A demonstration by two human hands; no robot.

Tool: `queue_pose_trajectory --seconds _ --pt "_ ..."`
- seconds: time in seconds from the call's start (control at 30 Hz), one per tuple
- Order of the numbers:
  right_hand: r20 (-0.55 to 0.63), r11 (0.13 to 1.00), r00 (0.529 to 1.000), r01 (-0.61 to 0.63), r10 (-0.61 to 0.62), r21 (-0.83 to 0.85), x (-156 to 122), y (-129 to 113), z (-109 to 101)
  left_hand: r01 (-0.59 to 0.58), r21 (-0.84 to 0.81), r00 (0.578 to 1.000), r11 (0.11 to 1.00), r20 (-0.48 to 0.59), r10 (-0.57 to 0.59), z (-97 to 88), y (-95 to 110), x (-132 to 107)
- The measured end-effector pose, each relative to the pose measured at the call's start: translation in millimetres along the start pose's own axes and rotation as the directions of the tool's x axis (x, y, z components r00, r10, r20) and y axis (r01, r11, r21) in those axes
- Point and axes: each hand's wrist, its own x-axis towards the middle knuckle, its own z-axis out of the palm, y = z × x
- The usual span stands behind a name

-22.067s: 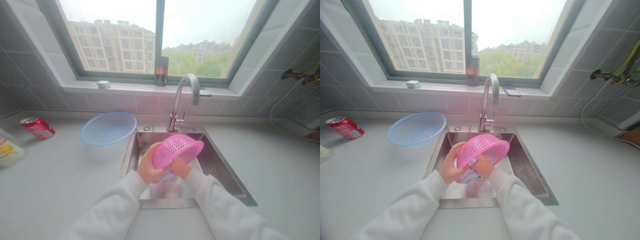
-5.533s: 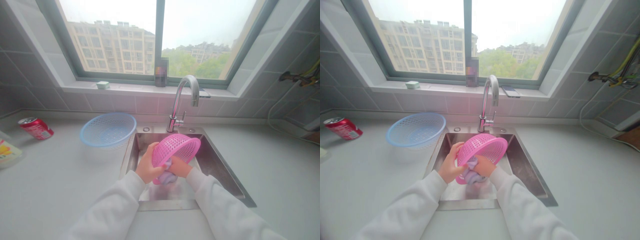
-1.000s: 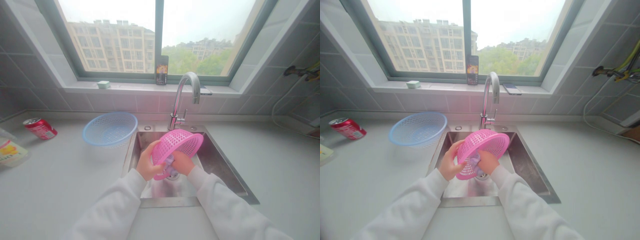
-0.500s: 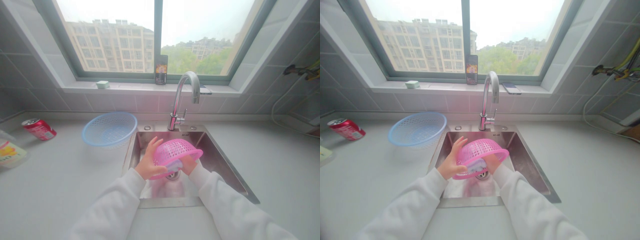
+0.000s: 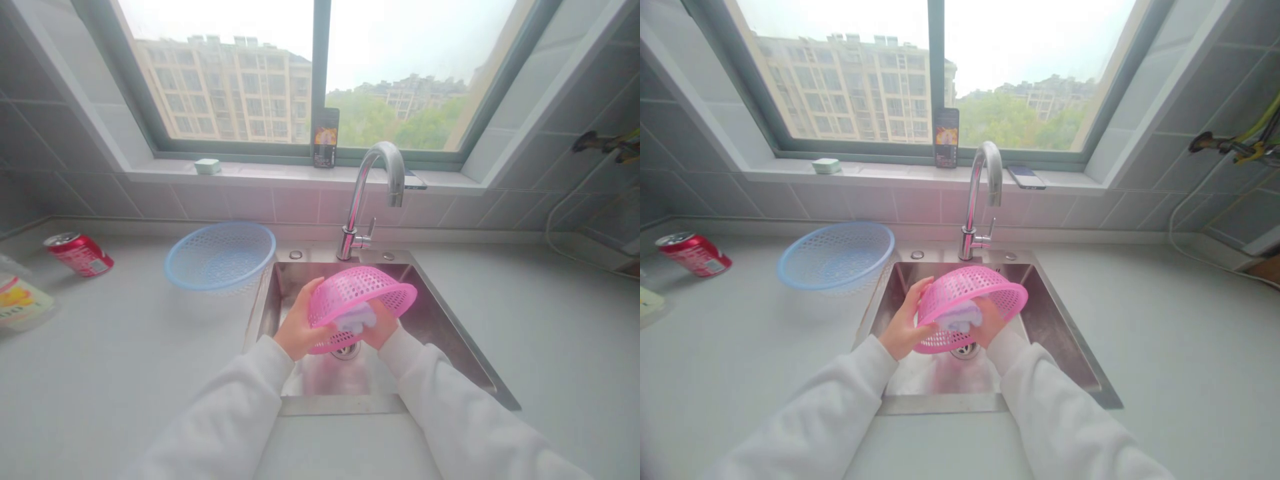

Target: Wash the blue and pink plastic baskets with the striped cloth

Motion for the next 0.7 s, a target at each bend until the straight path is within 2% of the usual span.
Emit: queue_pose_trajectory --seconds 0.13,0.2,0.3,0.37,0.43,0.5,0.6,0.7 --pt "0.121 1.0 0.992 0.027 -0.028 0.004 3.2 -4.2 14.3 -0.082 -0.041 0.994 0.996 -0.07 0.079 2.7 3.7 -1.7" --pt "0.188 0.997 0.982 0.0 0.015 -0.077 5.9 -3.0 16.7 -0.106 -0.038 0.987 0.994 -0.129 0.101 1.4 5.2 -2.2" --pt "0.143 0.975 0.985 -0.065 0.097 -0.213 10.5 3.3 14.1 -0.126 -0.016 0.978 0.992 -0.17 0.121 1.6 7.2 -2.5" --pt "0.105 0.974 0.99 -0.065 0.09 -0.216 12.3 6.2 13.3 -0.146 -0.013 0.974 0.989 -0.179 0.141 4.6 8.3 -2.9" --pt "0.116 0.991 0.992 -0.034 0.048 -0.127 11.9 4.8 15.8 -0.156 -0.014 0.97 0.988 -0.189 0.151 8.7 9.1 -3.5" --pt "0.134 0.998 0.991 -0.021 0.014 0.051 8.7 -1.1 19.6 -0.145 0.004 0.97 0.989 -0.198 0.143 11.5 9.0 -4.2" --pt "0.108 0.946 0.994 -0.043 0.008 0.32 1.8 -12.8 20.4 -0.113 0.03 0.975 0.993 -0.19 0.116 12.2 7.4 -4.6" --pt "0.087 0.943 0.996 -0.019 -0.01 0.331 -0.8 -20.2 15.2 -0.093 -0.016 0.986 0.995 -0.139 0.09 11.7 4.3 -4.5"
